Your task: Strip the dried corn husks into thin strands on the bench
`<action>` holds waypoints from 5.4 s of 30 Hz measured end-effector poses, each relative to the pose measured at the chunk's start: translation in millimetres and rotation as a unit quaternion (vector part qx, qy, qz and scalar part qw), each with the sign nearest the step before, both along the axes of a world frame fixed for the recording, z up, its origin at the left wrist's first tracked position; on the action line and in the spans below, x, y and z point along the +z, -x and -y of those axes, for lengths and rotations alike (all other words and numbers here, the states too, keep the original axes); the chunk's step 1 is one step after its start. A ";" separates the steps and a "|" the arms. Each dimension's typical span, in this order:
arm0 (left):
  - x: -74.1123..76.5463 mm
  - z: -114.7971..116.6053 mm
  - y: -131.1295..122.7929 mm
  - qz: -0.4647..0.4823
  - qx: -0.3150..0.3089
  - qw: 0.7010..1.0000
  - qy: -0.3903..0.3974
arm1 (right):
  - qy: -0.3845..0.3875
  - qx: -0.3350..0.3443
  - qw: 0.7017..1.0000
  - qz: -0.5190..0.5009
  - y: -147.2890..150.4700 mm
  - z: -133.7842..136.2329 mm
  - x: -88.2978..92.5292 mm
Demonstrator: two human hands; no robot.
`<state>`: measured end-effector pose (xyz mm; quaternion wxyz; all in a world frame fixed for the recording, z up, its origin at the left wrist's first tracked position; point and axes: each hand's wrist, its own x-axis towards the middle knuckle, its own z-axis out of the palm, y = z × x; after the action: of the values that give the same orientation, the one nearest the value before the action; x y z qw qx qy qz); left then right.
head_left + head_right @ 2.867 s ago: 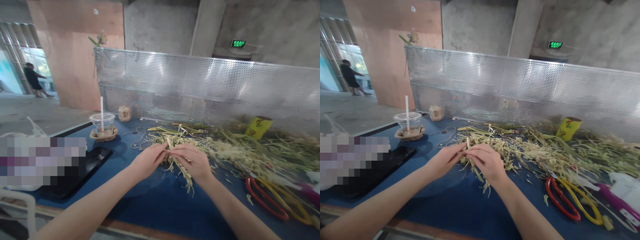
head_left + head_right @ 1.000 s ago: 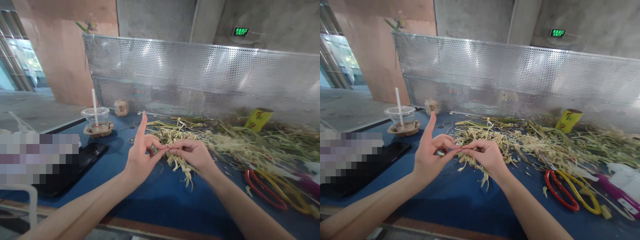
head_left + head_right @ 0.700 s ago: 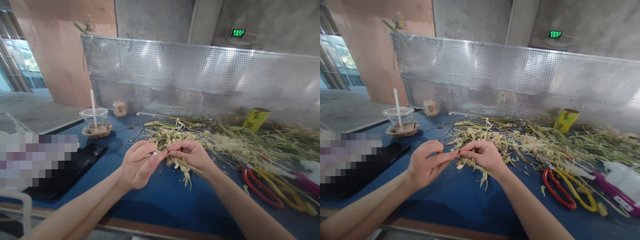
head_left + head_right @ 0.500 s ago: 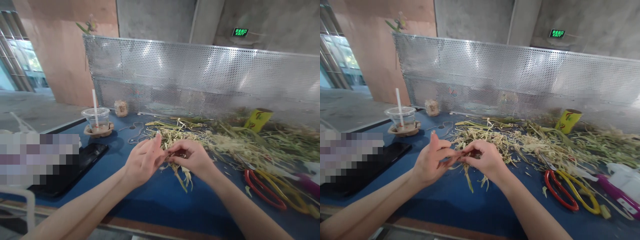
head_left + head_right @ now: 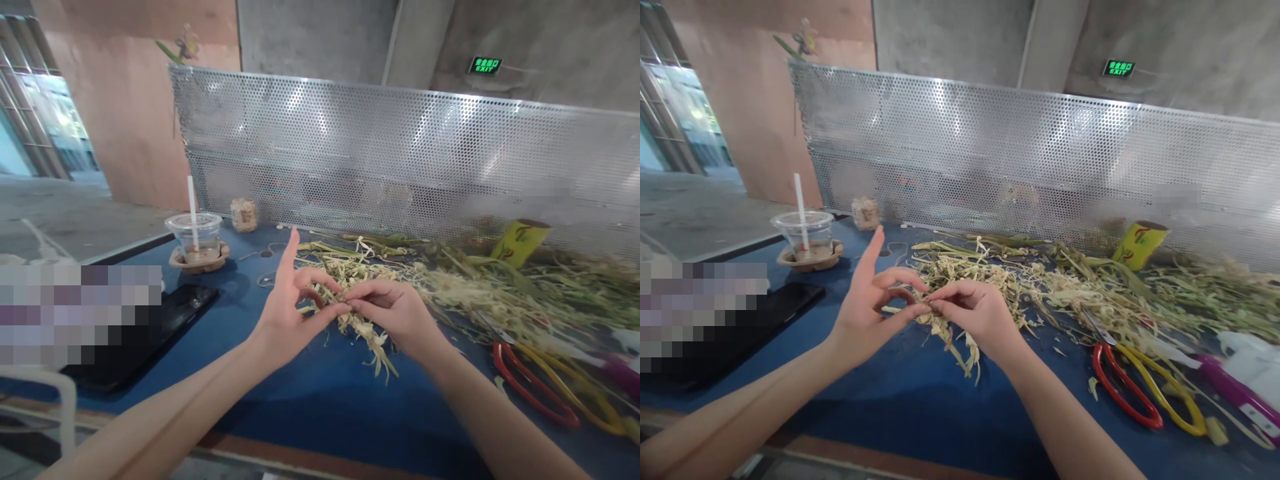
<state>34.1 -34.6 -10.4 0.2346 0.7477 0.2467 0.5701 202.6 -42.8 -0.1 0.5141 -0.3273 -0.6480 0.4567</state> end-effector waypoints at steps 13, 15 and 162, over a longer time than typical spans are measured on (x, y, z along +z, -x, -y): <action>5.9 4.7 0.2 -0.011 -0.069 0.982 0.175 | -0.079 -0.001 0.996 0.030 -1.0 0.5 1.5; 3.7 4.0 0.3 -0.031 -0.058 0.987 0.143 | -0.090 -0.009 0.995 0.033 -1.1 0.6 1.3; 0.7 -4.4 0.7 -0.012 0.009 0.983 0.183 | -0.033 -0.044 0.998 0.018 5.4 -9.4 -15.5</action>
<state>33.4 -30.1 -9.6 0.3593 0.6967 0.3566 0.5083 197.2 -33.4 -15.5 0.5322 -0.3470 -0.6568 0.4061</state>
